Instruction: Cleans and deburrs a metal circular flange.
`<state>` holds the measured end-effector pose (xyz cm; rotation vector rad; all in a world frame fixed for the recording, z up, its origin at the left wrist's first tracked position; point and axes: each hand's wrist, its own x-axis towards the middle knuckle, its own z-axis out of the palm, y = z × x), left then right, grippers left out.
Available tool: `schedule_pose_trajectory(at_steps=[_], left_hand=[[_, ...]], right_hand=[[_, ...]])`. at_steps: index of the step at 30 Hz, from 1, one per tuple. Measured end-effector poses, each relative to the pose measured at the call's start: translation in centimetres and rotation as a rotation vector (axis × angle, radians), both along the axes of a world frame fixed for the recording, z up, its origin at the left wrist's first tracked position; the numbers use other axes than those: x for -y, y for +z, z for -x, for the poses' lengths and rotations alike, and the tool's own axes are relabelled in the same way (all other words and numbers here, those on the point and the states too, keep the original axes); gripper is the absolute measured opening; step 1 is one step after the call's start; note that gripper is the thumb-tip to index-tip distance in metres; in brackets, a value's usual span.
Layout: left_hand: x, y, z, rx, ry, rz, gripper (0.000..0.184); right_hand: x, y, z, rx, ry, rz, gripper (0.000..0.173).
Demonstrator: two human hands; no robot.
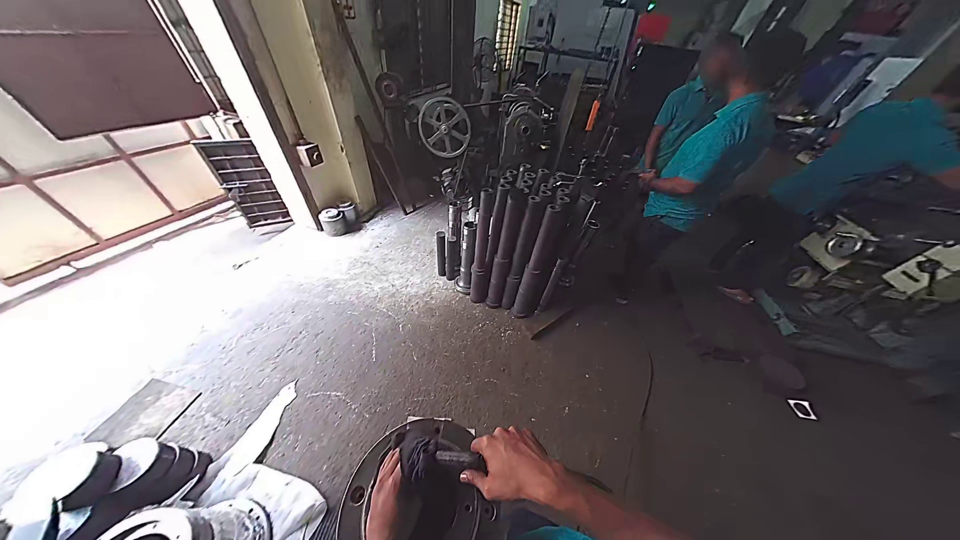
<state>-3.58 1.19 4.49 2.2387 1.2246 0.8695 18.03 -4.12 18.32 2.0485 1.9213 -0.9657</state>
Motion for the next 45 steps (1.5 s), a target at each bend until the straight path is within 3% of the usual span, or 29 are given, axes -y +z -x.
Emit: schedule_pose_trajectory(at_steps=[6, 9, 14, 18, 24, 27, 31, 34, 40, 45], left_hand=[[0.5, 1.8, -0.5, -0.049, 0.006, 0.083, 0.032], [-0.2, -0.8, 0.2, -0.053, -0.001, 0.049, 0.034], [-0.8, -2.0, 0.3, -0.064, -0.01, 0.007, 0.034], [0.2, 0.3, -0.3, -0.025, 0.029, 0.055, 0.032], [0.0, 0.4, 0.7, 0.052, 0.095, 0.19, 0.037], [0.4, 0.7, 1.4, 0.31, 0.237, 0.2, 0.033], [4.2, 0.1, 4.3, 0.771, 0.681, 0.149, 0.028], [8.0, 0.5, 6.2, 0.97, 0.932, 0.119, 0.033], [14.1, -1.0, 5.4, 0.911, 1.116, 0.095, 0.043], [17.6, -1.3, 3.2, 0.818, 1.173, 0.097, 0.04]], right_hand=[[0.8, -0.5, -0.1, -0.041, -0.04, -0.02, 0.053], [0.6, -0.7, 0.6, -0.023, -0.022, -0.041, 0.054], [0.0, -0.3, 0.8, -0.028, -0.034, -0.048, 0.056], [0.1, -0.1, 0.5, -0.027, -0.062, -0.042, 0.056], [0.2, -1.0, -1.9, -0.095, -0.098, -0.079, 0.048], [1.0, -1.7, -4.3, -0.19, -0.089, -0.13, 0.042], [2.4, -0.8, -5.5, -0.217, -0.015, -0.192, 0.044], [3.1, -1.1, -4.6, -0.231, 0.041, -0.198, 0.047], [3.2, -1.9, -2.4, -0.224, 0.246, -0.007, 0.047], [3.6, -1.8, -5.4, -0.229, 0.314, -0.058, 0.047]])
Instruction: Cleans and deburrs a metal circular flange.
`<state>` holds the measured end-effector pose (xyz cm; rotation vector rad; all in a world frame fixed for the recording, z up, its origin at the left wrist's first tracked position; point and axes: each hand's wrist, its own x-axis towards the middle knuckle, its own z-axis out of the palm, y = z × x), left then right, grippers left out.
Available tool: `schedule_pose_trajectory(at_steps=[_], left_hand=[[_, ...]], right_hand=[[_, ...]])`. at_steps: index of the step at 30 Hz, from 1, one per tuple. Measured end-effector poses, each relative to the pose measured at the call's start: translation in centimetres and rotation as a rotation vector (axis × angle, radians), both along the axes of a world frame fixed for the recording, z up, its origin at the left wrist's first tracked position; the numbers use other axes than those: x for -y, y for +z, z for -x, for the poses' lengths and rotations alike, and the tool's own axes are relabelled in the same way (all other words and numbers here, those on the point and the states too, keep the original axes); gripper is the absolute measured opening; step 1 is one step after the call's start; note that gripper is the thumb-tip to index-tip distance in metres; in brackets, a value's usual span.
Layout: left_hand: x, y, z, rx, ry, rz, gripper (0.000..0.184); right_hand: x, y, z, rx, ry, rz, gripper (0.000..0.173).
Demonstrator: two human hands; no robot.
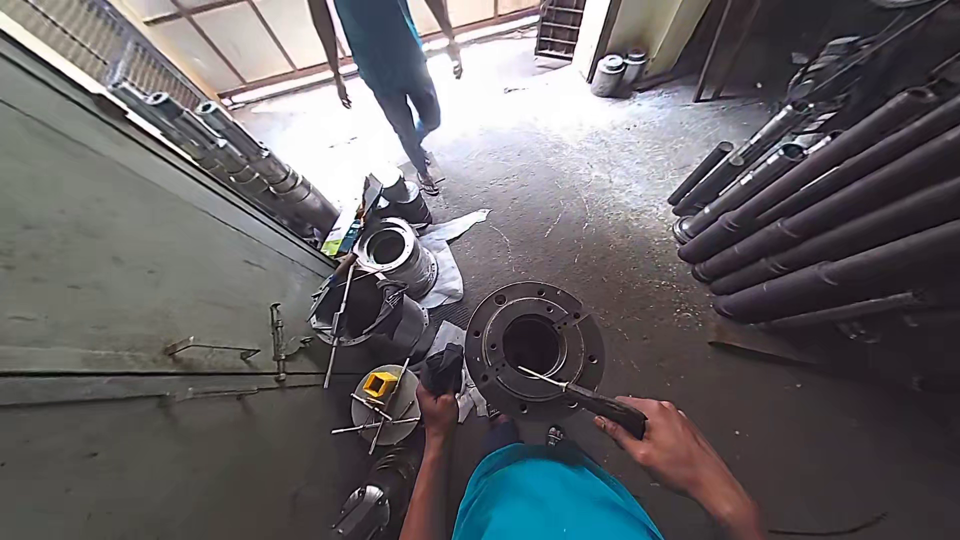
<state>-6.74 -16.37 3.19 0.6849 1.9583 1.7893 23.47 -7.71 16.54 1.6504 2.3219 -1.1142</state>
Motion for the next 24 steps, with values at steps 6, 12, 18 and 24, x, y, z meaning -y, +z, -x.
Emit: schedule_pose_trajectory(at_steps=[6, 12, 18, 24], left_hand=[[2.7, 0.5, -5.3, -0.049, 0.096, 0.152, 0.04], [6.4, 1.3, -10.1, -0.114, 0.108, 0.306, 0.036], [12.3, 0.6, -13.2, -0.107, 0.113, 0.501, 0.037], [15.0, 0.3, -14.4, -0.105, 0.073, 0.626, 0.037]], right_hand=[[0.5, 0.2, -3.2, -0.044, 0.021, -0.174, 0.052], [1.4, -0.6, -2.6, -0.043, 0.151, -0.111, 0.05], [2.4, -1.8, -3.0, -0.04, 0.176, -0.156, 0.05], [0.8, -0.6, 1.6, 0.059, 0.219, -0.113, 0.054]])
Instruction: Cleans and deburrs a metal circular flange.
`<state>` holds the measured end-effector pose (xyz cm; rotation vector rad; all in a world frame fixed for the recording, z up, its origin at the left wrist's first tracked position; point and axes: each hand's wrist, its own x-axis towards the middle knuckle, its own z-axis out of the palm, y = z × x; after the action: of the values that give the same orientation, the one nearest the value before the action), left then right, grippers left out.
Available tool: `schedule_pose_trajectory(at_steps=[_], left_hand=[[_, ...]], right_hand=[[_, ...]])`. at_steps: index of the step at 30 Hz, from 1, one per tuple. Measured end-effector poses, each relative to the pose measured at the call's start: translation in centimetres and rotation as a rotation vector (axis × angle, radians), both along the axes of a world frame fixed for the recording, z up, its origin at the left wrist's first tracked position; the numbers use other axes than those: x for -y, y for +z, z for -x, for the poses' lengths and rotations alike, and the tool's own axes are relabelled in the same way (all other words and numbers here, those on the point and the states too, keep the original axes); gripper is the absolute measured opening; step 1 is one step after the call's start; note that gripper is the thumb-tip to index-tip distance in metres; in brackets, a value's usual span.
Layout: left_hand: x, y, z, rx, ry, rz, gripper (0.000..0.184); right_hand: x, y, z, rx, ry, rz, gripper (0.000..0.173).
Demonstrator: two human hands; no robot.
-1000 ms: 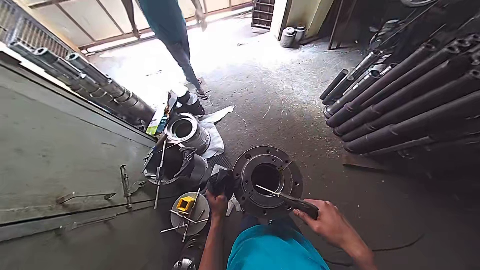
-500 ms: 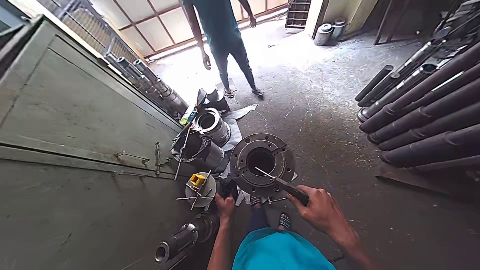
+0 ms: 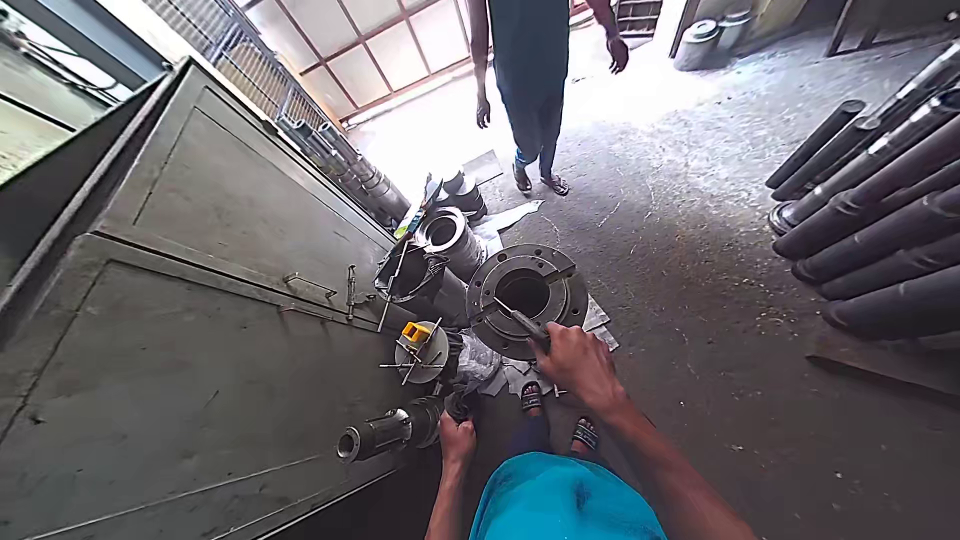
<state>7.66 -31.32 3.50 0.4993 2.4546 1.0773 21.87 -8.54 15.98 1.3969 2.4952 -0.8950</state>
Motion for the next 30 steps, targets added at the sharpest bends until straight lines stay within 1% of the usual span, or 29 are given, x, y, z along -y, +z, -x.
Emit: schedule_pose_trajectory(at_steps=[3, 9, 13, 16, 19, 22, 24, 26, 30], left_hand=[[-0.2, -0.4, 0.4, -0.013, -0.054, 0.01, 0.035], [-0.2, -1.6, 3.0, 0.016, -0.131, 0.009, 0.036], [-0.3, -2.3, 5.2, 0.043, -0.183, 0.041, 0.037], [-0.4, -3.8, 7.0, 0.097, -0.23, 0.086, 0.038], [-0.8, -5.1, 8.9, 0.138, -0.29, 0.145, 0.034], [-2.0, -6.0, 10.4, 0.174, -0.372, 0.171, 0.033], [-2.6, -7.3, 11.8, 0.208, -0.413, 0.205, 0.036], [-2.9, -9.5, 13.0, 0.265, -0.431, 0.264, 0.038], [-1.2, -14.7, 14.4, 0.35, -0.432, 0.493, 0.037]], right_hand=[[-0.3, 0.0, 1.8, 0.042, 0.02, 0.013, 0.055], [0.2, -0.1, 3.8, 0.098, -0.027, 0.0, 0.056], [0.5, -0.6, 3.4, 0.089, -0.114, -0.02, 0.054], [0.7, -2.0, 1.8, 0.056, -0.182, -0.025, 0.054], [1.3, -2.8, 1.4, 0.024, -0.157, -0.012, 0.051], [2.0, -2.6, 2.4, 0.056, -0.115, 0.022, 0.05], [2.6, -2.4, 3.2, 0.081, -0.083, 0.053, 0.051], [3.3, -2.5, 3.3, 0.094, -0.06, 0.07, 0.051], [4.3, -2.0, 3.4, 0.149, -0.104, 0.041, 0.05]])
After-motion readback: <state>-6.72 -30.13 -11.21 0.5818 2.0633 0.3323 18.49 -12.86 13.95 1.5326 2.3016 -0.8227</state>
